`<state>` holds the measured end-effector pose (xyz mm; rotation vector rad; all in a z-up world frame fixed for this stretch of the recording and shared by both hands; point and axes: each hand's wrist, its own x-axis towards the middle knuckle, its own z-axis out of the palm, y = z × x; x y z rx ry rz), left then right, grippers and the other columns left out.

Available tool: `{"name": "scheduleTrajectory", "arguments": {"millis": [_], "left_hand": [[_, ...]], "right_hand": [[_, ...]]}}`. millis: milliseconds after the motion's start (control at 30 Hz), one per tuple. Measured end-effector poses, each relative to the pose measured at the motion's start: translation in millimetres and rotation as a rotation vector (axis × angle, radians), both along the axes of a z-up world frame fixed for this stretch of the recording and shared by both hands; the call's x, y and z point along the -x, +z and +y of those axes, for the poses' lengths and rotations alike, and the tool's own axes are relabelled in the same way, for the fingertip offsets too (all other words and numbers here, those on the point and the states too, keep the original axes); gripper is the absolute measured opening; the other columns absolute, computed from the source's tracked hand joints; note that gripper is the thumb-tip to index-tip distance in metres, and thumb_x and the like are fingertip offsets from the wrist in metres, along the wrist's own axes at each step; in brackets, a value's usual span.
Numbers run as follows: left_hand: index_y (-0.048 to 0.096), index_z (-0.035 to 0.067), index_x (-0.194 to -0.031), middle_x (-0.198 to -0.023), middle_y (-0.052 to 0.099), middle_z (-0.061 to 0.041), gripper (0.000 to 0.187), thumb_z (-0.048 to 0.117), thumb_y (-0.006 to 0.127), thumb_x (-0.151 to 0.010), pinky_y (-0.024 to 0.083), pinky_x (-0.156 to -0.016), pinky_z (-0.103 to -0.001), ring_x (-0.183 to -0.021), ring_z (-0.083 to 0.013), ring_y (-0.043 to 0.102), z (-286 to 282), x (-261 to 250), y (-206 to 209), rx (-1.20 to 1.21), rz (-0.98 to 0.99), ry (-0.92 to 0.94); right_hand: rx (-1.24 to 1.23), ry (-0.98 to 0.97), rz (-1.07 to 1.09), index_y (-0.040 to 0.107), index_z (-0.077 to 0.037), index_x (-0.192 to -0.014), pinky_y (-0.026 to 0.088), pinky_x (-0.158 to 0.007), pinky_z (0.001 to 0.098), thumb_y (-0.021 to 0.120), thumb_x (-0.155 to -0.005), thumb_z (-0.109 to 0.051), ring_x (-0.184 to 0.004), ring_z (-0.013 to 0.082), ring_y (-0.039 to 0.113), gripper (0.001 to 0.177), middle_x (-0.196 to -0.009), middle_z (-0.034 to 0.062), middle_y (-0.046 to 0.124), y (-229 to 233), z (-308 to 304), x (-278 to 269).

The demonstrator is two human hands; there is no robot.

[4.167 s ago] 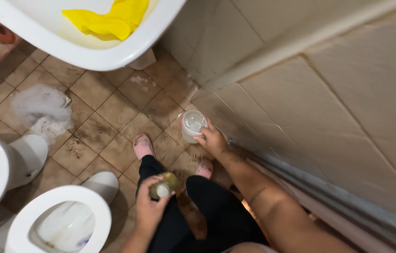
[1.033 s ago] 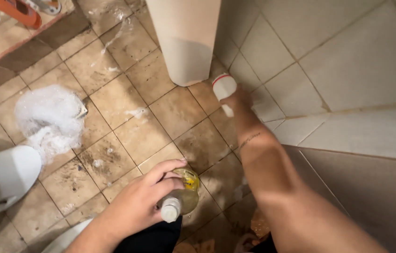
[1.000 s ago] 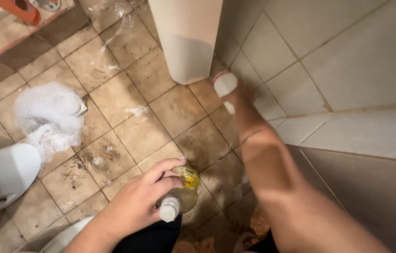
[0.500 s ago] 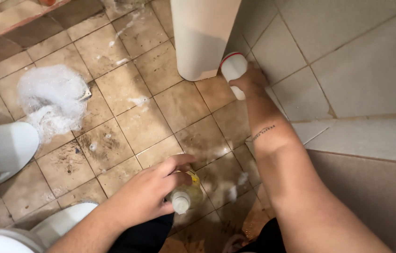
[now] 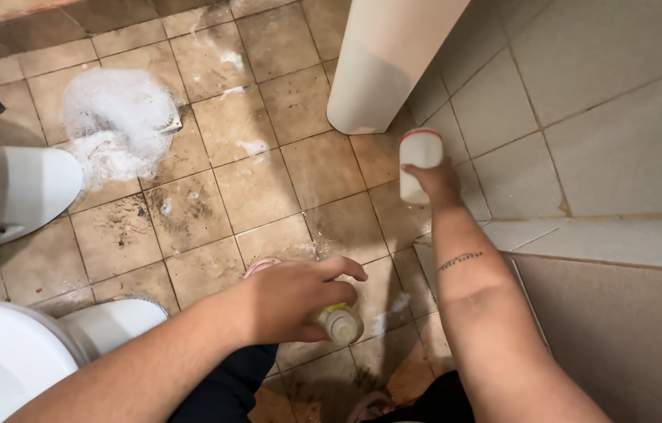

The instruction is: The person cleans a bathroom sink by pouring liquid soap into it, scrubbing with a pink brush, rinsing with water from a cup, and wiping with a yellow cloth. They also retrieve the brush from a nearby shelf and rinse the cloth under the tap.

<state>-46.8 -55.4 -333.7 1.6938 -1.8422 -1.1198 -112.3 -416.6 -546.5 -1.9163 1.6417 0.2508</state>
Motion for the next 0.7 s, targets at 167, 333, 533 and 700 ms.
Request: {"name": "scheduleTrajectory", "arguments": {"millis": [167,333,533,700], "left_hand": [[0.056,0.016,-0.116,-0.128,0.054,-0.006,0.053,0.021,0.086,-0.073,0.058,-0.08,-0.061,-0.096,-0.0481,0.068,-1,1,-7,0.061,0.081,-0.048],[0.058,0.012,-0.117,-0.122,0.058,-0.009,0.052,0.018,0.085,-0.073,0.058,-0.083,-0.062,-0.1,-0.0476,0.068,-2,-4,-6,0.013,0.117,-0.084],[0.058,0.011,-0.123,-0.115,0.061,-0.012,0.061,0.021,0.087,-0.071,0.059,-0.09,-0.056,-0.104,-0.045,0.067,-14,-12,-56,0.08,-0.003,-0.064],[0.061,0.012,-0.125,-0.116,0.063,-0.012,0.072,0.026,0.095,-0.063,0.059,-0.088,-0.052,-0.104,-0.0391,0.069,-37,-59,-109,0.086,-0.084,0.117]], "right_hand": [[-0.12,0.196,0.033,0.039,-0.011,-0.157,0.043,-0.114,0.0458,0.082,-0.069,-0.065,-0.141,0.0326,0.051,0.111,-0.151,0.0167,0.055,35,45,22],[-0.169,0.295,0.12,0.041,-0.016,-0.157,0.044,-0.115,0.041,0.083,-0.06,-0.068,-0.14,0.0274,0.053,0.118,-0.15,0.0122,0.058,58,56,14],[-0.21,0.348,-0.027,0.043,-0.012,-0.154,0.045,-0.112,0.0465,0.089,-0.065,-0.066,-0.138,0.0316,0.052,0.114,-0.146,0.0168,0.058,33,52,1],[-0.208,0.526,-0.343,0.046,-0.008,-0.147,0.044,-0.113,0.0595,0.099,-0.059,-0.039,-0.137,0.0465,0.049,0.108,-0.142,0.0266,0.057,36,81,0]]}}
